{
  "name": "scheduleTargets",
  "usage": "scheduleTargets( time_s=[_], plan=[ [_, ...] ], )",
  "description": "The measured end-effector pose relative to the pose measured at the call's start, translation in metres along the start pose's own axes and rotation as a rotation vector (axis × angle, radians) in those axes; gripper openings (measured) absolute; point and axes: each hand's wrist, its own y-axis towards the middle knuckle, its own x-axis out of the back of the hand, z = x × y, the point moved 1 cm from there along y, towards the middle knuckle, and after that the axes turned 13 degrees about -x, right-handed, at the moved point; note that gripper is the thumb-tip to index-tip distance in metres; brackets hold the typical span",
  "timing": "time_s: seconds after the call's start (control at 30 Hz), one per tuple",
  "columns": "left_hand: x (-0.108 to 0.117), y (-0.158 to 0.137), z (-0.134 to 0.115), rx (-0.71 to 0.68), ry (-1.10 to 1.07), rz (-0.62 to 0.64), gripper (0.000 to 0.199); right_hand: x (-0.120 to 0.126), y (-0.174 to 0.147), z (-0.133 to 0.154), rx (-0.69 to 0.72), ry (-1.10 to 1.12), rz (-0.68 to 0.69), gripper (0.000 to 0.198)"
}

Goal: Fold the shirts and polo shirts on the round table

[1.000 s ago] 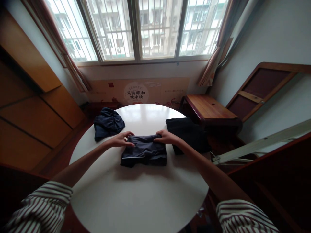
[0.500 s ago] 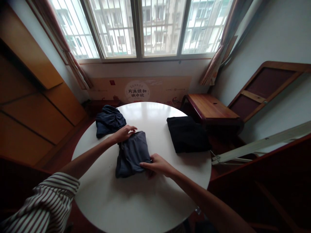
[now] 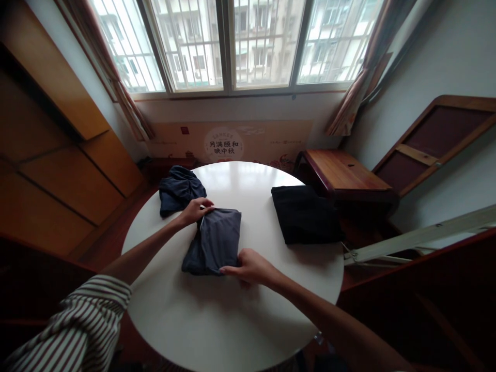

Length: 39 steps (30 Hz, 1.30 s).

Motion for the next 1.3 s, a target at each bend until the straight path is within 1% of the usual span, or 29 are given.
scheduleTargets(
  time_s=[0.07, 0.1, 0.13, 0.2, 0.23, 0.27, 0.3, 0.33, 0.43, 0.5, 0.57, 0.6, 0.63, 0.7, 0.73, 0.77, 0.83, 0.93, 0.97, 1.0, 1.03, 1.07, 1.1, 1.13, 1.17, 1.2, 1.23, 1.27, 1.3],
  plan=[
    [0.006, -0.001, -0.010, 0.018, 0.174, -0.108, 0.041, 0.010, -0.004, 0.003, 0.102, -0.105, -0.216, 0.058],
    [0.009, -0.004, -0.014, 0.071, 0.247, -0.100, 0.041, 0.016, -0.006, 0.004, 0.152, -0.120, -0.302, 0.057],
    [0.012, -0.009, -0.017, 0.136, 0.285, -0.041, 0.041, 0.022, -0.007, 0.005, 0.191, -0.112, -0.353, 0.057],
    [0.014, -0.019, -0.022, 0.240, 0.250, 0.156, 0.040, 0.033, -0.007, 0.005, 0.247, -0.054, -0.394, 0.059],
    [0.014, -0.023, -0.024, 0.254, 0.203, 0.242, 0.039, 0.036, -0.005, 0.005, 0.269, -0.012, -0.399, 0.058],
    [0.013, -0.026, -0.026, 0.248, 0.156, 0.290, 0.036, 0.039, -0.002, 0.006, 0.288, 0.034, -0.396, 0.057],
    [0.011, -0.026, -0.029, 0.238, 0.114, 0.297, 0.033, 0.041, 0.002, 0.007, 0.305, 0.084, -0.387, 0.055],
    [0.009, -0.025, -0.032, 0.234, 0.080, 0.269, 0.031, 0.042, 0.007, 0.007, 0.318, 0.135, -0.377, 0.053],
    [0.003, -0.012, -0.052, 0.206, -0.016, 0.115, 0.026, 0.044, 0.019, 0.005, 0.327, 0.286, -0.360, 0.055],
    [-0.003, -0.001, -0.076, 0.109, -0.069, 0.003, 0.024, 0.047, 0.023, -0.001, 0.311, 0.404, -0.345, 0.061],
    [-0.013, 0.006, -0.108, -0.058, -0.153, -0.057, 0.023, 0.052, 0.024, -0.009, 0.275, 0.557, -0.299, 0.067],
    [-0.019, 0.008, -0.125, -0.165, -0.220, -0.040, 0.021, 0.055, 0.024, -0.014, 0.258, 0.629, -0.283, 0.069],
    [-0.025, 0.008, -0.143, -0.288, -0.299, 0.010, 0.019, 0.060, 0.022, -0.018, 0.245, 0.681, -0.288, 0.069],
    [-0.035, 0.003, -0.173, -0.531, -0.451, 0.160, 0.013, 0.070, 0.019, -0.025, 0.228, 0.721, -0.334, 0.066],
    [-0.037, -0.001, -0.183, -0.614, -0.502, 0.229, 0.010, 0.076, 0.018, -0.028, 0.220, 0.718, -0.367, 0.064],
    [-0.038, -0.005, -0.188, -0.658, -0.527, 0.280, 0.010, 0.082, 0.016, -0.032, 0.207, 0.701, -0.411, 0.062],
    [-0.034, -0.017, -0.186, -0.637, -0.497, 0.298, 0.012, 0.092, 0.014, -0.037, 0.165, 0.643, -0.534, 0.062],
    [-0.024, -0.041, -0.158, -0.477, -0.232, 0.234, 0.018, 0.100, 0.012, -0.042, 0.155, 0.503, -0.771, 0.064],
    [-0.021, -0.051, -0.147, -0.426, -0.126, 0.247, 0.027, 0.100, 0.011, -0.042, 0.188, 0.450, -0.835, 0.063],
    [-0.018, -0.061, -0.135, -0.383, -0.031, 0.288, 0.043, 0.100, 0.011, -0.042, 0.232, 0.400, -0.887, 0.059],
    [-0.017, -0.072, -0.125, -0.352, 0.041, 0.352, 0.062, 0.098, 0.010, -0.041, 0.275, 0.352, -0.930, 0.056],
    [-0.016, -0.082, -0.115, -0.333, 0.084, 0.420, 0.075, 0.097, 0.010, -0.040, 0.311, 0.308, -0.965, 0.052],
    [-0.014, -0.090, -0.107, -0.322, 0.092, 0.478, 0.077, 0.096, 0.009, -0.039, 0.334, 0.268, -0.993, 0.049],
    [-0.013, -0.095, -0.101, -0.310, 0.066, 0.515, 0.067, 0.095, 0.009, -0.038, 0.346, 0.234, -1.016, 0.046],
    [-0.010, -0.098, -0.094, -0.282, 0.010, 0.528, 0.052, 0.095, 0.009, -0.038, 0.352, 0.203, -1.029, 0.043],
    [-0.007, -0.098, -0.089, -0.233, -0.064, 0.506, 0.038, 0.095, 0.008, -0.038, 0.359, 0.176, -1.036, 0.041],
    [-0.002, -0.095, -0.083, -0.161, -0.149, 0.443, 0.031, 0.096, 0.008, -0.039, 0.367, 0.155, -1.038, 0.040],
    [0.004, -0.089, -0.078, -0.070, -0.233, 0.336, 0.031, 0.098, 0.008, -0.039, 0.377, 0.142, -1.038, 0.038],
    [0.011, -0.083, -0.072, 0.038, -0.315, 0.184, 0.032, 0.099, 0.007, -0.040, 0.384, 0.135, -1.037, 0.037]
  ],
)
